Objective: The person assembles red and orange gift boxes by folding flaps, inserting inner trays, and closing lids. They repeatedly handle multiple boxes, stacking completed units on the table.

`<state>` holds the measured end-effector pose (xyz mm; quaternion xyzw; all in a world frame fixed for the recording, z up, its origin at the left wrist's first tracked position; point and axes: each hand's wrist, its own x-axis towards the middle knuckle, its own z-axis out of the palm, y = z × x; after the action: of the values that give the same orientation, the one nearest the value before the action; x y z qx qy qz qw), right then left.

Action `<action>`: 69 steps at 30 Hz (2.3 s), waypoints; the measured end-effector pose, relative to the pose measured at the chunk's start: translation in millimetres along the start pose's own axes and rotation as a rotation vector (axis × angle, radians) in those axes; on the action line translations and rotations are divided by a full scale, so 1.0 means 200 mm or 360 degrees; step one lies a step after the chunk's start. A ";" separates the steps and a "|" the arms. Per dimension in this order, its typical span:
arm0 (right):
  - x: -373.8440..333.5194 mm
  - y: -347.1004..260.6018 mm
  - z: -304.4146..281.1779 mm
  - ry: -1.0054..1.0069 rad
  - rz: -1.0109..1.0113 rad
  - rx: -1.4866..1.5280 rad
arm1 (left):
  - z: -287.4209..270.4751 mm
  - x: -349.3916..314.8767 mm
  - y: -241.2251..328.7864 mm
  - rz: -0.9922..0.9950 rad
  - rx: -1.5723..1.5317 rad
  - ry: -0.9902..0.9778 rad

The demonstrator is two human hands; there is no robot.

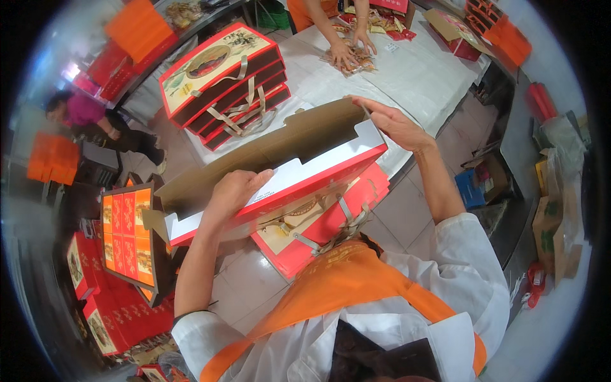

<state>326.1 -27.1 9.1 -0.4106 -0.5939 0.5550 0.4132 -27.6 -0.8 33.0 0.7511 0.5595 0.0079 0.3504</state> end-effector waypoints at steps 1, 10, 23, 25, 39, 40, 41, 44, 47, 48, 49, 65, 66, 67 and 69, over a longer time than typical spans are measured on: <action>0.00 -0.02 0.02 -0.0006 0.0066 -0.0266 | 0.00 0.00 0.00 -0.0012 -0.0006 -0.0047; 0.10 -0.04 0.10 -0.0011 -0.0050 -0.0819 | 0.01 -0.07 0.01 0.0134 0.0326 0.0431; 0.11 -0.06 0.10 -0.0120 0.0015 -0.0775 | -0.09 -0.59 -0.59 -0.0351 -0.1112 0.1322; 0.09 -0.06 0.10 -0.0114 -0.0021 -0.0769 | -0.11 -0.55 -0.62 -0.0127 -0.1045 0.1045; 0.02 -0.03 0.13 0.0009 -0.0233 -0.0844 | -0.09 -0.60 -0.55 -0.0260 -0.1325 0.1004; 0.02 -0.03 0.13 -0.0004 -0.0247 -0.0836 | -0.08 -0.61 -0.57 -0.0226 -0.1445 0.1014; 0.02 -0.03 0.14 -0.0024 -0.0300 -0.0819 | -0.07 -0.62 -0.58 -0.0164 -0.1578 0.1001; 0.02 -0.05 0.15 -0.0004 -0.0408 -0.0914 | -0.06 -0.62 -0.63 -0.0195 -0.1031 0.1051; 0.02 -0.05 0.16 -0.0043 -0.0526 -0.1061 | -0.07 -0.61 -0.64 -0.0221 -0.0727 0.0944; 0.01 -0.05 0.17 -0.0035 -0.0546 -0.1078 | -0.07 -0.60 -0.63 -0.0198 -0.0604 0.0955; 0.01 -0.04 0.17 -0.0012 -0.0524 -0.1047 | -0.07 -0.59 -0.62 -0.0091 -0.0482 0.0990; 0.03 0.02 0.11 -0.0205 -0.0392 -0.0587 | -0.04 -0.69 -0.69 0.0370 -0.0799 0.0769; 0.04 -0.02 0.11 -0.0326 -0.0368 -0.0877 | -0.05 -0.68 -0.67 0.0335 -0.0436 0.0704; 0.04 -0.06 0.10 -0.0383 -0.0219 -0.1090 | -0.07 -0.68 -0.66 0.0325 -0.0043 0.0660; 0.07 -0.12 0.09 -0.0508 -0.0055 -0.1491 | -0.10 -0.67 -0.64 0.0291 -0.0020 0.0518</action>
<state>303.0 -21.2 33.3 -0.4522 -0.8421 0.2775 0.0972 -192.8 -86.1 30.5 0.7854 0.5381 0.1647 0.2578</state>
